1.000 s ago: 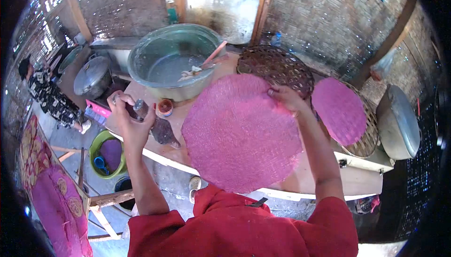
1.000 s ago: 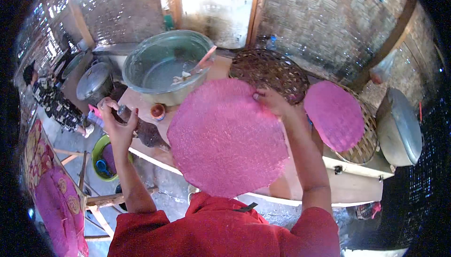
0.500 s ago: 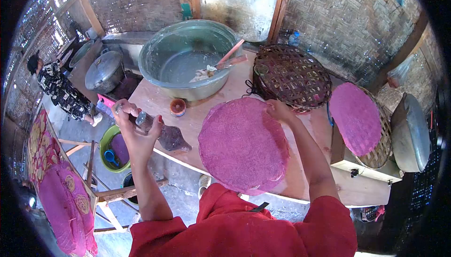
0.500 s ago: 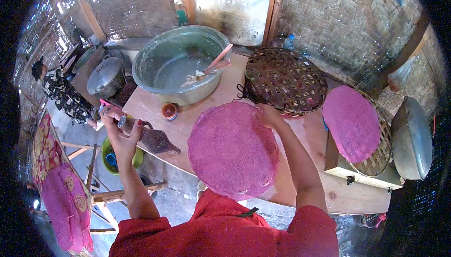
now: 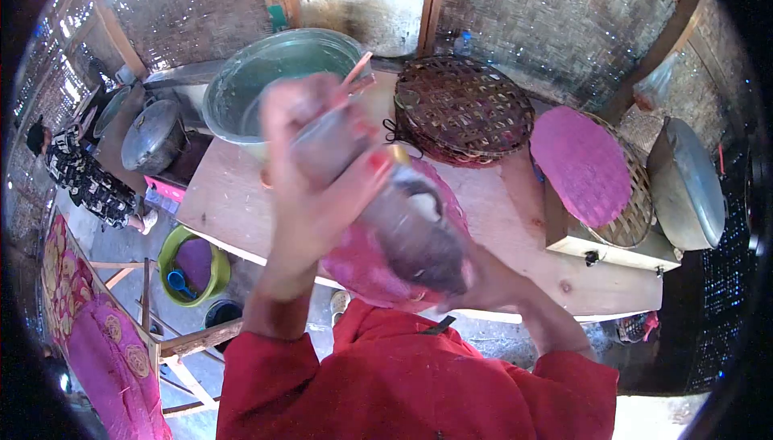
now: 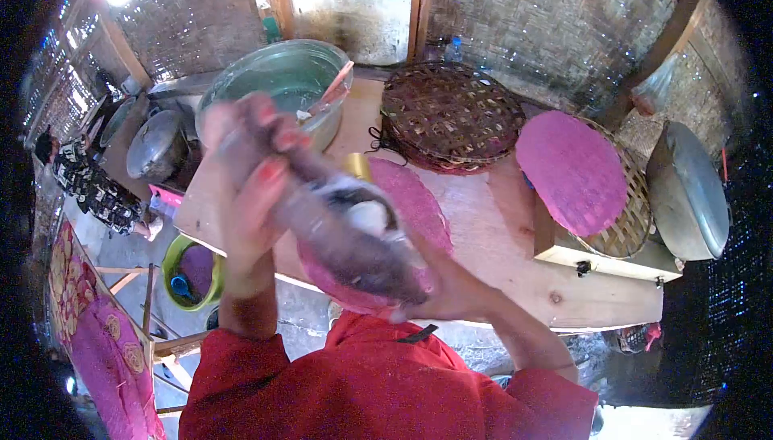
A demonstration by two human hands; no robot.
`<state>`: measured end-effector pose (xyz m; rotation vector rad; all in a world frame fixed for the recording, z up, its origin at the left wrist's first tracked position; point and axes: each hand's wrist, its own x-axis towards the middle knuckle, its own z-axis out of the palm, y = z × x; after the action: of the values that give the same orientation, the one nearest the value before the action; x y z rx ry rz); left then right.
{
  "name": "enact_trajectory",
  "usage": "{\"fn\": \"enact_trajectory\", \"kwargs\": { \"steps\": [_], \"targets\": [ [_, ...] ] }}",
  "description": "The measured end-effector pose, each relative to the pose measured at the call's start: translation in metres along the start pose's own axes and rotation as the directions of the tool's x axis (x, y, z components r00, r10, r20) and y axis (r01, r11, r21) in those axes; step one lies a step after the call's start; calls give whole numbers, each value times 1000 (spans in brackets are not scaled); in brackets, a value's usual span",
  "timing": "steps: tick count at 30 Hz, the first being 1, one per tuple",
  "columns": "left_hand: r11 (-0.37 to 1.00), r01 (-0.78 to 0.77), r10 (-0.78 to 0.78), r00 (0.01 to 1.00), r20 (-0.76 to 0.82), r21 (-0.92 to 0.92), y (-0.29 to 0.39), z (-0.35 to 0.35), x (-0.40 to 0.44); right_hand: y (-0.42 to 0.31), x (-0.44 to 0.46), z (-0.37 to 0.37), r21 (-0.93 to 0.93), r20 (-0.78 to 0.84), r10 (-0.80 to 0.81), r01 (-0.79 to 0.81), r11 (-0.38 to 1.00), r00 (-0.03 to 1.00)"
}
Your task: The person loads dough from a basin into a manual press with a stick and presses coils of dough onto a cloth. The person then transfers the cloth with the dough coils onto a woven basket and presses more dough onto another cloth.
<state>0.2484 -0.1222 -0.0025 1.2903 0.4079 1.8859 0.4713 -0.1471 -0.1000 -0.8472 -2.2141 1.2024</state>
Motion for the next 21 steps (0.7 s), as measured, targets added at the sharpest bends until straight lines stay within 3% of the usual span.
{"fn": "enact_trajectory", "kwargs": {
  "steps": [3,4,5,7,8,10,11,13,16,17,18,20,21],
  "targets": [
    [977,149,-147,989,-26,150,-54,15,24,4,-37,-37,104,20,381,-381,919,924],
    [963,205,-204,979,-24,173,-74,19,31,10,-48,-47,138,35,437,-438,888,899],
    [943,325,-319,943,-93,69,-95,26,33,16,-58,-56,172,49,491,-492,854,870],
    [877,478,-481,865,-144,-54,-156,24,31,45,-82,-71,661,123,414,-386,644,902],
    [850,523,-527,839,-140,-66,-192,17,24,50,-86,-72,660,115,419,-385,645,900],
    [762,626,-647,723,-244,-165,-227,15,1,57,-94,-73,649,239,599,-584,487,764],
    [761,627,-648,724,-237,-166,-240,11,-10,58,-93,-66,663,202,657,-595,454,727],
    [629,766,-763,573,-299,-137,-261,1,-26,69,-93,-59,634,196,685,-624,457,702],
    [644,739,-759,585,-285,-196,-286,-11,-31,94,-91,-59,555,150,704,-649,521,694],
    [714,657,-699,660,-274,-241,-294,-12,-26,94,-85,-60,497,97,711,-652,572,697],
    [713,657,-701,659,-273,-244,-293,-13,-19,94,-80,-61,434,45,713,-656,617,700],
    [799,578,-601,760,-248,-164,-279,-15,-6,88,-75,-58,440,33,699,-638,631,714],
    [811,567,-582,761,-286,-142,-261,-10,-1,84,-72,-56,461,37,674,-612,643,737]
  ]
}}
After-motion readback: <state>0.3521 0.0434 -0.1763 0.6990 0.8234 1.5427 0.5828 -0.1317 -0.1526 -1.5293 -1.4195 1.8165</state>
